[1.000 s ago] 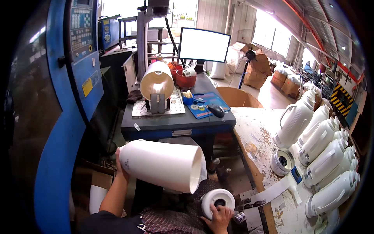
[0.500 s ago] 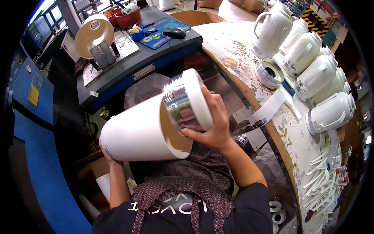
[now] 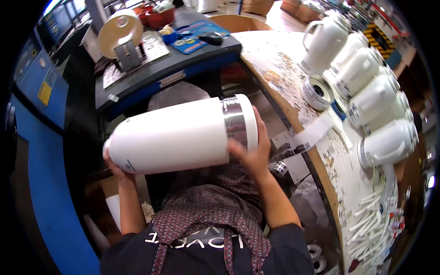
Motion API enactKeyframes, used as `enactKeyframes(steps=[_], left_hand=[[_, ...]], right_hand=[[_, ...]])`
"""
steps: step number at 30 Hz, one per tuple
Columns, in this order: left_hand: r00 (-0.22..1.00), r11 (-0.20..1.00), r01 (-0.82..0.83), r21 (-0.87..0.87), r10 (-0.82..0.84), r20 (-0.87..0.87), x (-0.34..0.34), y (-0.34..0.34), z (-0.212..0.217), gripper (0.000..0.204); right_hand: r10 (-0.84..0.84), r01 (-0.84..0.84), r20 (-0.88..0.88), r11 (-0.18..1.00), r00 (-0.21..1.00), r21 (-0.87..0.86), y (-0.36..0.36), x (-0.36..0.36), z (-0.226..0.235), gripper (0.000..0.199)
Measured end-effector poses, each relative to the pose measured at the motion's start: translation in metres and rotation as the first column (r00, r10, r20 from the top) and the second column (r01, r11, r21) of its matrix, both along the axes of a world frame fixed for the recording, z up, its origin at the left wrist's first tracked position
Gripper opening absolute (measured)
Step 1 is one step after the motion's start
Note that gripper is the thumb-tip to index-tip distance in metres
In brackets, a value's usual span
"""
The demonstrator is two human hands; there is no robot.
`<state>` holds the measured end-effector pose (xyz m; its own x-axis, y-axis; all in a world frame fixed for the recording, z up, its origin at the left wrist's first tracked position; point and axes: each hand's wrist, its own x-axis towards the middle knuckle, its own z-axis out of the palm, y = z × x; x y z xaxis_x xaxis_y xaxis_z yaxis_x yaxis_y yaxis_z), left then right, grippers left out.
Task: The person assembles white plastic thermos bodies by inserting inner linings, attaching top handles, and applying labels to the exterior of the containers.
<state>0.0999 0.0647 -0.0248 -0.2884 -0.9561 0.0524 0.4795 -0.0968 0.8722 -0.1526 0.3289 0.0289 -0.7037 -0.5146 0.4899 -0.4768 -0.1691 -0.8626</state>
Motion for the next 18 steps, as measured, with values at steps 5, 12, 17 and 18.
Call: enactKeyframes(steps=[5, 12, 17, 18], left_hand=[[0.785, 0.83, 0.44, -0.344, -0.541, -0.302, 0.004, -0.008, 0.034, 0.074], [0.995, 0.99, 0.09, -0.107, -0.095, -0.042, -0.012, -0.04, 0.005, 0.053], [0.955, 0.971, 0.234, 0.047, -0.22, -0.198, -0.031, -0.013, 0.018, 0.065], [0.961, 0.972, 0.23, 0.041, -0.22, -0.168, -0.035, -0.009, 0.019, 0.064]], right_hand=[[0.234, -0.257, 0.756, 0.962, 0.612, -0.09, 0.003, -0.002, 0.002, 0.064], [0.009, 0.07, 0.276, 0.958, 0.961, -0.277, 0.015, -0.008, 0.02, 0.055], [-0.077, -0.026, -0.421, 0.972, 0.904, -0.233, 0.033, 0.002, 0.015, 0.065], [-0.119, -0.017, -0.48, 0.963, 0.869, -0.27, 0.035, 0.0, 0.013, 0.068]])
